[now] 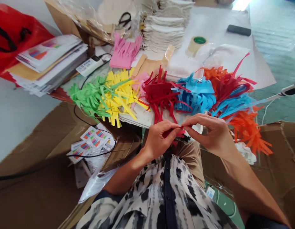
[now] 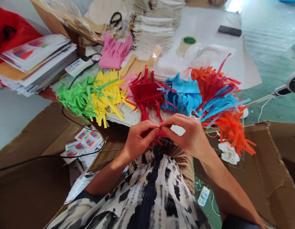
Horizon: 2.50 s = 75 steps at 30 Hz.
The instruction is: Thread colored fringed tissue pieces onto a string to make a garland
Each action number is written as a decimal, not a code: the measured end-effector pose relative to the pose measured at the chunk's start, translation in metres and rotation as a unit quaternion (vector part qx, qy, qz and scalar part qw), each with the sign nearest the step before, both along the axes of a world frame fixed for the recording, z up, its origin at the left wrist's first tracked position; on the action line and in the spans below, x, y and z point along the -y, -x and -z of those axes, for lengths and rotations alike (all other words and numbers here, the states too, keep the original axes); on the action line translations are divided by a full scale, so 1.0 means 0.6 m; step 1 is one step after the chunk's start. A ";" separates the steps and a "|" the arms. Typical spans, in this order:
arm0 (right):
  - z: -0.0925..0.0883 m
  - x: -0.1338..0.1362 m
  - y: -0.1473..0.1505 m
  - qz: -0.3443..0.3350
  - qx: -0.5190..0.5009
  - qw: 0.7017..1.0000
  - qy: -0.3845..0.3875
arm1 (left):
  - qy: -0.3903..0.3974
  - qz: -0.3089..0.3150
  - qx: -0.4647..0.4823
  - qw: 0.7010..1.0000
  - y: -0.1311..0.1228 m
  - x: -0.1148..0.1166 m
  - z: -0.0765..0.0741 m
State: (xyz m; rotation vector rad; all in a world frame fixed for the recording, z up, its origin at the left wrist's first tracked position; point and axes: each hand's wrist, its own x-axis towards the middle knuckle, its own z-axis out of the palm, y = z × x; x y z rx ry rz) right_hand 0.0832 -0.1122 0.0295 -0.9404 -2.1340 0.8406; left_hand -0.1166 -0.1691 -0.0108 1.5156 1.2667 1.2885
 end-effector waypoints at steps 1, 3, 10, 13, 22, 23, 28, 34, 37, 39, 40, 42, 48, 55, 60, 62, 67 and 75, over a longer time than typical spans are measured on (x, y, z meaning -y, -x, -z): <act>0.000 0.000 0.000 -0.004 0.000 1.000 0.002 | -0.007 0.001 -0.006 1.000 0.000 -0.001 0.000; -0.001 0.001 -0.001 -0.010 0.002 1.000 0.002 | -0.017 0.005 -0.015 1.000 0.001 -0.002 -0.001; 0.002 0.005 -0.001 0.003 0.020 1.000 -0.014 | 0.068 0.011 0.042 0.997 -0.002 0.004 0.002; 0.006 0.005 -0.004 0.040 0.001 0.999 0.009 | 0.085 0.013 0.103 0.991 -0.003 0.007 0.003; 0.010 0.017 -0.005 0.065 0.005 0.998 -0.005 | 0.067 0.005 0.102 0.992 -0.011 0.003 0.011; 0.009 0.018 -0.005 0.066 0.009 0.998 -0.013 | 0.063 0.009 0.100 0.993 -0.012 0.004 0.011; 0.005 0.023 -0.011 0.062 0.012 0.998 -0.013 | 0.033 0.034 0.068 0.997 -0.017 0.007 0.007; 0.015 0.030 -0.011 0.079 -0.010 0.997 -0.009 | 0.007 0.023 0.058 0.998 -0.021 0.005 0.006; 0.023 0.032 -0.012 0.069 -0.027 0.997 0.018 | 0.022 0.018 0.063 0.998 -0.020 0.005 0.010; 0.026 0.033 -0.015 0.075 -0.045 0.996 0.034 | 0.028 0.022 0.066 0.997 -0.020 0.006 0.013; 0.027 0.033 -0.016 0.079 -0.050 0.995 0.037 | 0.025 0.026 0.065 0.997 -0.021 0.006 0.014; 0.028 0.035 -0.017 0.082 -0.052 0.995 0.035 | 0.019 0.035 0.064 0.997 -0.022 0.007 0.015; 0.036 0.040 -0.010 0.076 -0.052 0.996 0.005 | 0.027 0.035 0.076 0.996 -0.025 0.007 0.016; 0.036 0.042 -0.015 0.095 -0.107 0.989 0.040 | 0.028 0.023 0.033 0.999 -0.023 0.001 0.012; 0.025 0.039 -0.020 0.089 -0.056 0.994 0.036 | -0.039 0.020 0.014 0.999 -0.021 -0.004 0.018; 0.024 0.038 -0.019 0.075 -0.049 0.995 0.040 | -0.058 0.024 0.001 0.998 -0.021 -0.006 0.020; 0.031 0.041 -0.016 0.081 -0.062 0.992 0.069 | -0.032 0.016 0.004 0.999 -0.023 -0.005 0.026; 0.037 0.050 -0.022 0.124 -0.062 0.990 0.033 | -0.049 0.019 -0.010 0.999 -0.027 -0.004 0.020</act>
